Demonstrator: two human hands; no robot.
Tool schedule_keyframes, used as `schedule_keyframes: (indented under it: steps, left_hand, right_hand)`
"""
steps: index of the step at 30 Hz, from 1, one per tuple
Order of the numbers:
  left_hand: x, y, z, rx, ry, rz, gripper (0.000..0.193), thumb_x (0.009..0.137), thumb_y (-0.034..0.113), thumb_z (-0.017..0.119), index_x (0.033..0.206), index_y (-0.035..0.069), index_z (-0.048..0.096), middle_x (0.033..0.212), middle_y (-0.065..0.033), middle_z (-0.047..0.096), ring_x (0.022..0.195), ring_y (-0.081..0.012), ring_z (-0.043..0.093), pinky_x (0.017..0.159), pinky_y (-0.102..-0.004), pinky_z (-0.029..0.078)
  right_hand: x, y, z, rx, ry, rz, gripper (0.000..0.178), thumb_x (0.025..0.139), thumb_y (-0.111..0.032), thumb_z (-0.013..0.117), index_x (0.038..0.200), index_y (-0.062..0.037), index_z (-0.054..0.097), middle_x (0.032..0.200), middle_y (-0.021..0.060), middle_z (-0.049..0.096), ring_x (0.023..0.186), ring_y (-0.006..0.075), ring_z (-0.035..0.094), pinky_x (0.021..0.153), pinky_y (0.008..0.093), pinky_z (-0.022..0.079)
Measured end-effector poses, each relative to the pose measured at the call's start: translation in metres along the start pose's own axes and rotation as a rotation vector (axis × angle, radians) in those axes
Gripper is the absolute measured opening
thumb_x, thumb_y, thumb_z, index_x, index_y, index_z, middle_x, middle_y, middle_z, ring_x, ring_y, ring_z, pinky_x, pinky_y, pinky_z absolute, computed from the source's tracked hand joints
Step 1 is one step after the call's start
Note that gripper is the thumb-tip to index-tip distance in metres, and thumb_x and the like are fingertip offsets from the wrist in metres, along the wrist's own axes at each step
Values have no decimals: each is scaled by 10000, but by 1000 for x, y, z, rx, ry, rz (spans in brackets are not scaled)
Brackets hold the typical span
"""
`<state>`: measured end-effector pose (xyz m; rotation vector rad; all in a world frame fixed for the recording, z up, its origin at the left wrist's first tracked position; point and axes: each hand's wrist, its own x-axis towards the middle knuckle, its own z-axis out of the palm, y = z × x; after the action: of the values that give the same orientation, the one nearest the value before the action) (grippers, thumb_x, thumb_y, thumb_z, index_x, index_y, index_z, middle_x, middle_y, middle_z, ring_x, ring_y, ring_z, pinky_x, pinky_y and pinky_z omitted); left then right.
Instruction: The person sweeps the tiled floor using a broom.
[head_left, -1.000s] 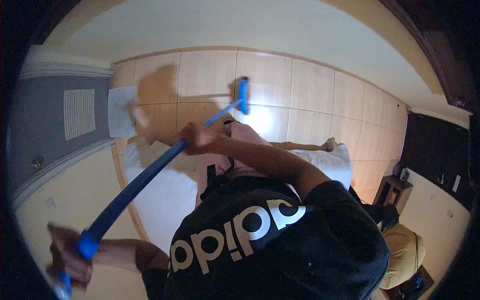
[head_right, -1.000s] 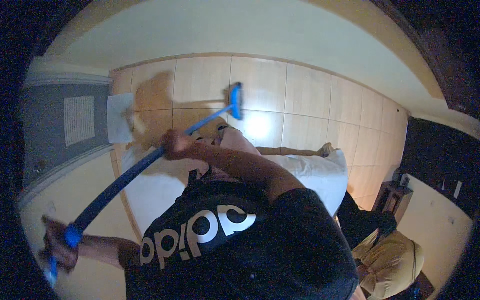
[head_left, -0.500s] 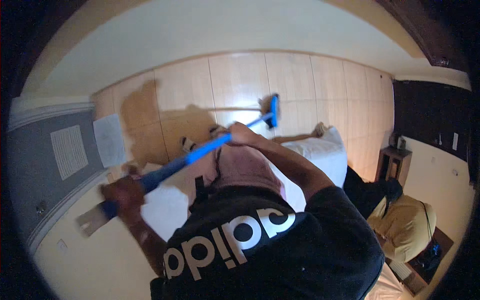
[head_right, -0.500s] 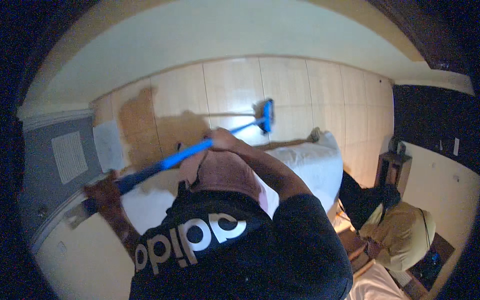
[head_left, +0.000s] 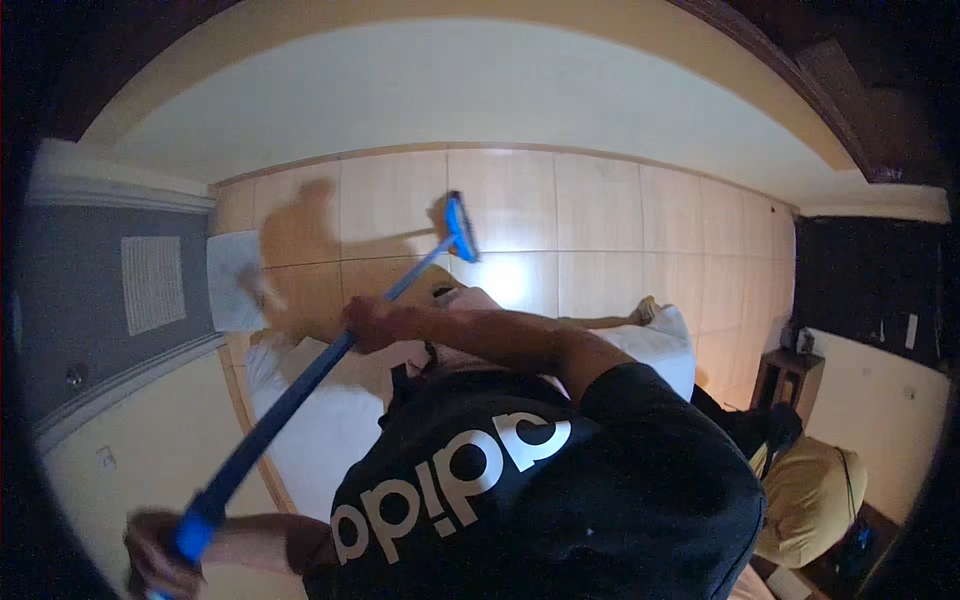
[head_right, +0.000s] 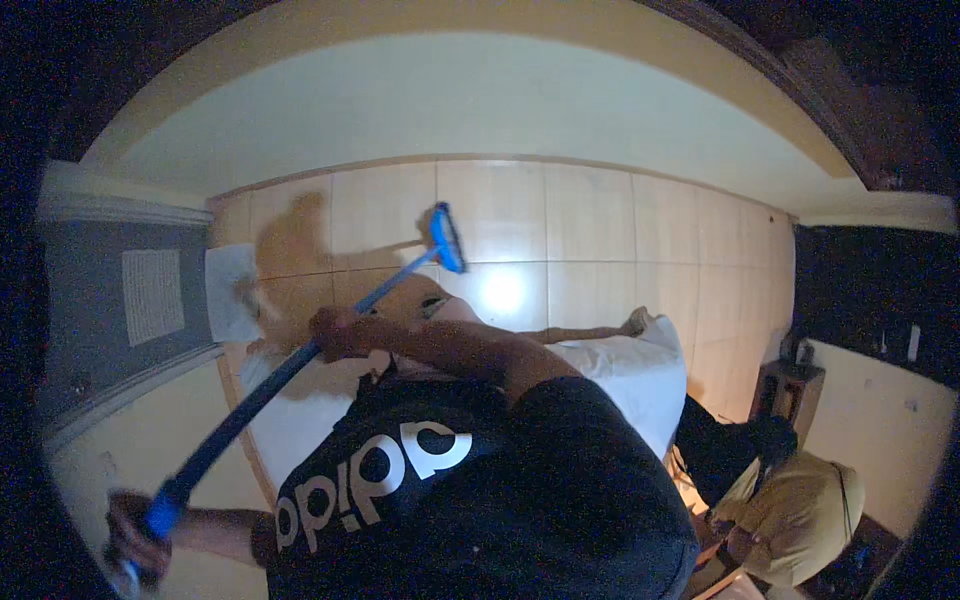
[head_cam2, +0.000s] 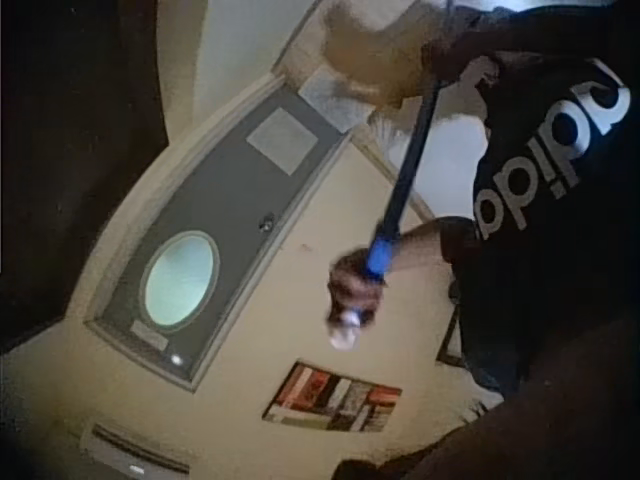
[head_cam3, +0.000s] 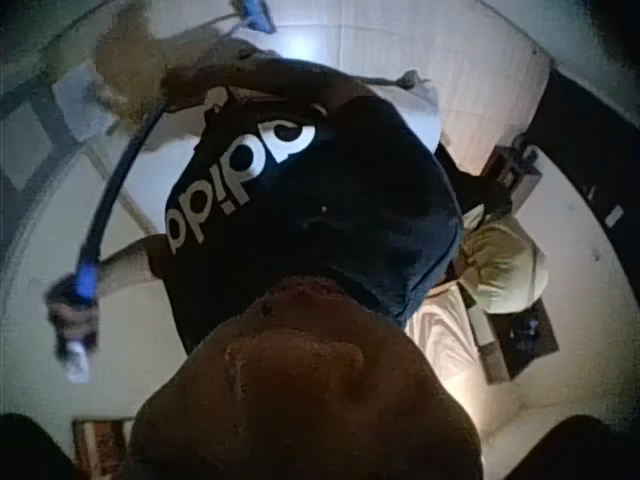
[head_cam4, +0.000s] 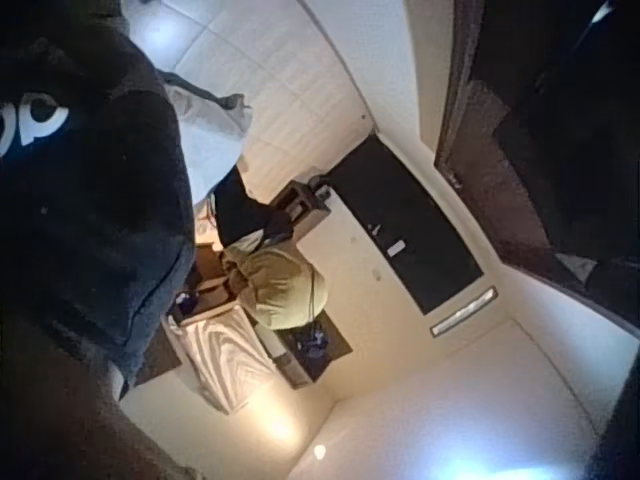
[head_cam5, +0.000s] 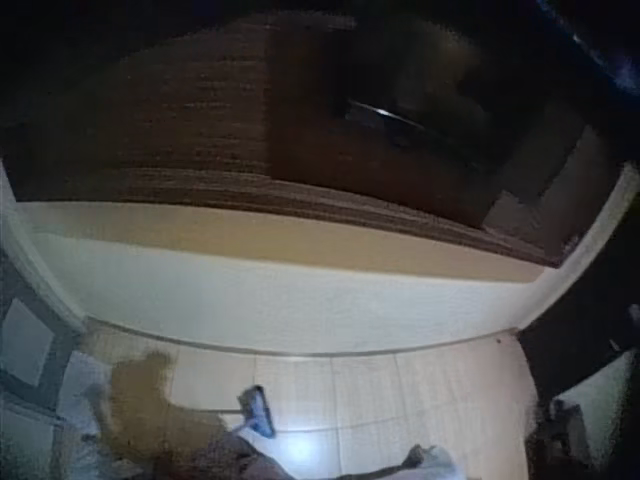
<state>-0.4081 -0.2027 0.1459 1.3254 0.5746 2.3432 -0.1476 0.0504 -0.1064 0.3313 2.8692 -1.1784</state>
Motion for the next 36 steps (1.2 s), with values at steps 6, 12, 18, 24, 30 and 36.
schedule_keyframes:
  steps: [6, 12, 18, 24, 30, 36]
  left_hand:
    - [-16, -17, 89, 210, 2, 71, 220, 610, 266, 541, 578, 140, 362, 480, 36, 395, 424, -98, 358, 466, -227, 267]
    - [-43, -57, 84, 206, 180, 13, 226, 626, 280, 533, 576, 140, 362, 461, 48, 380, 451, -94, 359, 478, -241, 250]
    - [-43, -123, 91, 86, 157, -312, 242, 574, 341, 497, 634, 138, 381, 559, 2, 387, 572, -138, 361, 599, -338, 245]
    - [27, -70, 78, -167, -30, -142, 252, 527, 288, 475, 689, 103, 421, 597, -58, 373, 635, -202, 371, 732, -453, 227]
    - [15, -84, 165, 99, -342, -80, 241, 534, 279, 468, 687, 100, 419, 598, -54, 364, 632, -199, 369, 737, -458, 227]
    - [-8, -136, 225, 192, -342, -84, 230, 542, 269, 461, 686, 96, 417, 598, -50, 356, 630, -196, 367, 741, -464, 227]
  right_hand:
    - [37, -32, -7, 115, 232, -202, 133, 530, -212, 539, 567, -86, 522, 580, 109, 505, 602, 270, 505, 572, 364, 405]
    - [-7, 33, 47, 75, 189, 52, 105, 500, -157, 545, 570, -85, 513, 584, 102, 504, 618, 270, 489, 554, 370, 387]
    - [-64, 65, 19, 107, 57, 177, 80, 508, -137, 531, 537, -71, 495, 579, 110, 503, 572, 277, 492, 511, 365, 381]
    - [5, 12, -7, -80, 106, 47, 92, 507, -147, 525, 525, -66, 485, 572, 114, 500, 570, 302, 488, 539, 399, 378]
    - [77, -12, -21, 312, 473, -400, 106, 509, -120, 538, 546, -62, 457, 569, 107, 487, 563, 292, 487, 503, 378, 375]
    - [51, 57, -38, 187, 365, -264, 130, 497, -130, 556, 563, -80, 456, 574, 90, 481, 603, 267, 490, 543, 363, 379]
